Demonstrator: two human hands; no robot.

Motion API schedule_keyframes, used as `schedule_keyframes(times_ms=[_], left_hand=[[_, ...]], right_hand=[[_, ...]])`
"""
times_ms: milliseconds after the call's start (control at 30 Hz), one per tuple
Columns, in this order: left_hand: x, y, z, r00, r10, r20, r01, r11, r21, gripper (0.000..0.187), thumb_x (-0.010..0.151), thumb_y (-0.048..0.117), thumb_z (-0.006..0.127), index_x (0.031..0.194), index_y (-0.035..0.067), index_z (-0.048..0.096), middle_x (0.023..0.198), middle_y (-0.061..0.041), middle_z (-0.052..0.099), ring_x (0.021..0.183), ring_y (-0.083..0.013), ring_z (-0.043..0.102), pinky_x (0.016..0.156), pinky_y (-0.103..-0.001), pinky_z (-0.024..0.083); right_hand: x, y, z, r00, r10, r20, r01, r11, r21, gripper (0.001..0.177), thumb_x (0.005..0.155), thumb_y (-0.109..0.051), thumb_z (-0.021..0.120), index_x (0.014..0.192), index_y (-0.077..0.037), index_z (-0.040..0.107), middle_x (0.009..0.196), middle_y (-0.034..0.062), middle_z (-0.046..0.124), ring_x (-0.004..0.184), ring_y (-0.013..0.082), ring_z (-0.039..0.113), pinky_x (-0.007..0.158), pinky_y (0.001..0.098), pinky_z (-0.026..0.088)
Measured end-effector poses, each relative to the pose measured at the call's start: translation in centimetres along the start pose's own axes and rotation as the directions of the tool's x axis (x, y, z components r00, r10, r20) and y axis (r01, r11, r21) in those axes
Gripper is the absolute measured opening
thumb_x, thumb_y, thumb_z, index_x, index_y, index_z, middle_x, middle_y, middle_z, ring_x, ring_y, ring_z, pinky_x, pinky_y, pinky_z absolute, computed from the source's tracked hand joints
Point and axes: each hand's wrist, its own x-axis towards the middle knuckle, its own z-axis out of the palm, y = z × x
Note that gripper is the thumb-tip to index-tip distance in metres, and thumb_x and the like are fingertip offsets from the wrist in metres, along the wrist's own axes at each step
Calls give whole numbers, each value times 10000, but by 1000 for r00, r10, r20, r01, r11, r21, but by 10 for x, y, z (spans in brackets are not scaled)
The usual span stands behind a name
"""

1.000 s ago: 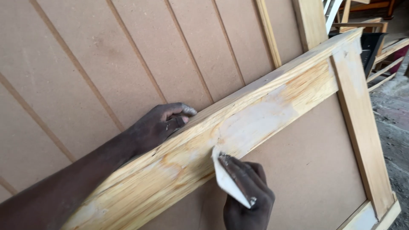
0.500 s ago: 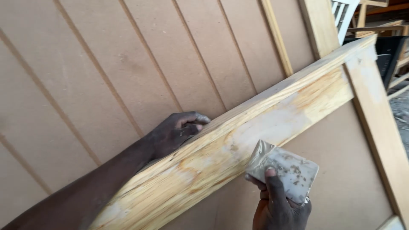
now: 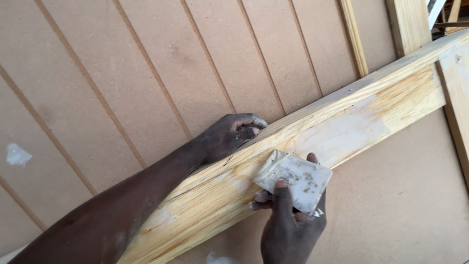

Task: Sanding wood filler on a wooden frame using a sanding block to create a smooth surface.

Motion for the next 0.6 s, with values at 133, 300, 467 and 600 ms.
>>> schedule_keyframes(times_ms=[133,300,467,600], left_hand=[[0,2,0,999,-49,-3,49,998,-32,478,939,419,568,1232,63,695,1271,-64,718,1191,-156,637,1017,-306,461],[3,-9,1,998,68,9,-68,998,11,545,969,517,501,1197,63,699,1192,-50,726,1107,-143,638,963,-312,469],[0,1,1,1000,-25,1,25,1000,-4,488,948,457,512,1196,84,706,1142,-5,721,1058,-103,623,934,-286,466],[5,-9,1,1000,-5,-5,5,1000,17,484,949,468,523,1194,95,712,1165,-13,731,1067,-107,636,928,-284,476]], right_hand=[[-8,-14,7,989,-84,118,103,981,-164,676,850,-26,569,1511,-101,444,1346,114,607,846,173,647,646,284,616],[-7,-13,13,992,-17,126,26,997,-75,450,815,3,525,1237,-66,383,1102,206,558,495,276,663,480,370,663],[-10,-32,18,986,-21,167,106,849,-518,453,867,-146,601,1271,-143,396,1142,121,707,861,327,742,780,403,541],[-11,-42,28,988,63,140,41,771,-636,416,873,-186,554,1261,-211,405,922,231,737,795,520,666,732,532,469]])
